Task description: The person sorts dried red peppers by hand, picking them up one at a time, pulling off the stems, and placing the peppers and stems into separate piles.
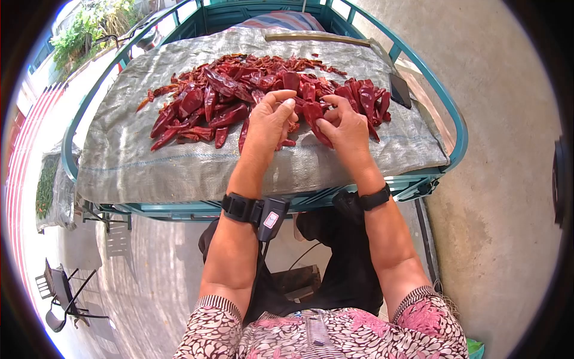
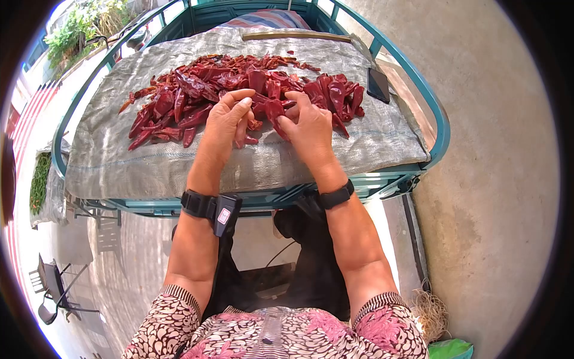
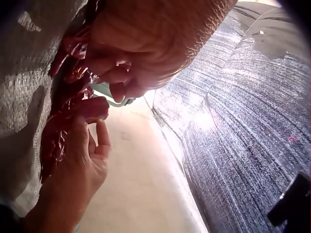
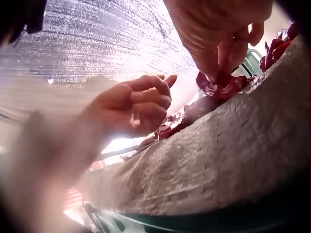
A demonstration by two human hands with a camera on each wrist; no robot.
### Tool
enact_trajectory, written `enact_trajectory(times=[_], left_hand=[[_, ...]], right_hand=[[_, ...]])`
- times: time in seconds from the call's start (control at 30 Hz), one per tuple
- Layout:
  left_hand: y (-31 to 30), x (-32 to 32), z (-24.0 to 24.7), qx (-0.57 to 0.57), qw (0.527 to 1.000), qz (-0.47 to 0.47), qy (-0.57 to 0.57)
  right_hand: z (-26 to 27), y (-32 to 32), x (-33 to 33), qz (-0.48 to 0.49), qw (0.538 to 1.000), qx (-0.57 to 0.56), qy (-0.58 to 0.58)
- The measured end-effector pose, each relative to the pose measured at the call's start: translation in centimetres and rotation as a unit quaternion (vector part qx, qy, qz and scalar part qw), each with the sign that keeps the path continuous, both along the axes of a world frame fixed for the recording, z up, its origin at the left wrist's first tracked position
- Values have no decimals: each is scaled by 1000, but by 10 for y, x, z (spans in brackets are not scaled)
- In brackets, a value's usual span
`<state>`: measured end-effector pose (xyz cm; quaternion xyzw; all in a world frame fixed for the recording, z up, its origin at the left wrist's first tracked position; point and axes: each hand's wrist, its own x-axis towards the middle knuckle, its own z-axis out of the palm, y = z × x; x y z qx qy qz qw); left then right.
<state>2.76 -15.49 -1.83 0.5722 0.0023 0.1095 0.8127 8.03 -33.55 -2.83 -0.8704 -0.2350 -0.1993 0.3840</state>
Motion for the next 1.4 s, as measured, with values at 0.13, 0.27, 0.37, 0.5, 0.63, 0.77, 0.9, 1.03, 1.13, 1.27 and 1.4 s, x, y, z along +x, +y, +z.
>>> enact_trajectory(times=[0.13, 0.27, 0.37, 0.5, 0.63, 0.77, 0.9, 1.03, 1.13, 1.27, 1.4], left_hand=[[-6, -2, 8, 53, 998, -17, 8], [0, -1, 3, 62, 997, -52, 11], [3, 3, -5, 44, 998, -44, -2], [7, 3, -9, -7, 1000, -21, -4], [8, 2, -8, -61, 997, -15, -50], [12, 0, -9, -95, 993, -2, -76], [15, 1, -10, -102, 990, 12, -94], [17, -1, -10, -86, 993, 14, -82], [20, -1, -11, -83, 993, 16, -86], [21, 0, -14, -79, 993, 17, -88], [16, 0, -11, -61, 995, 8, -75]], right_hand=[[20, -1, -15, 108, 990, 82, -37], [14, 2, -15, 132, 983, 109, -62], [13, 1, -11, 60, 987, 95, -111], [7, -20, 17, -124, 972, 79, -184], [2, -22, 26, -169, 964, 27, -202], [-8, 0, 21, -56, 959, -128, -248], [-27, 15, 29, -68, 946, -209, -239], [-21, 15, 30, -55, 953, -214, -207], [-15, 8, 26, -58, 962, -169, -207], [-12, 5, 26, -35, 987, -23, -156], [-3, 9, 18, 61, 994, 76, -56]])
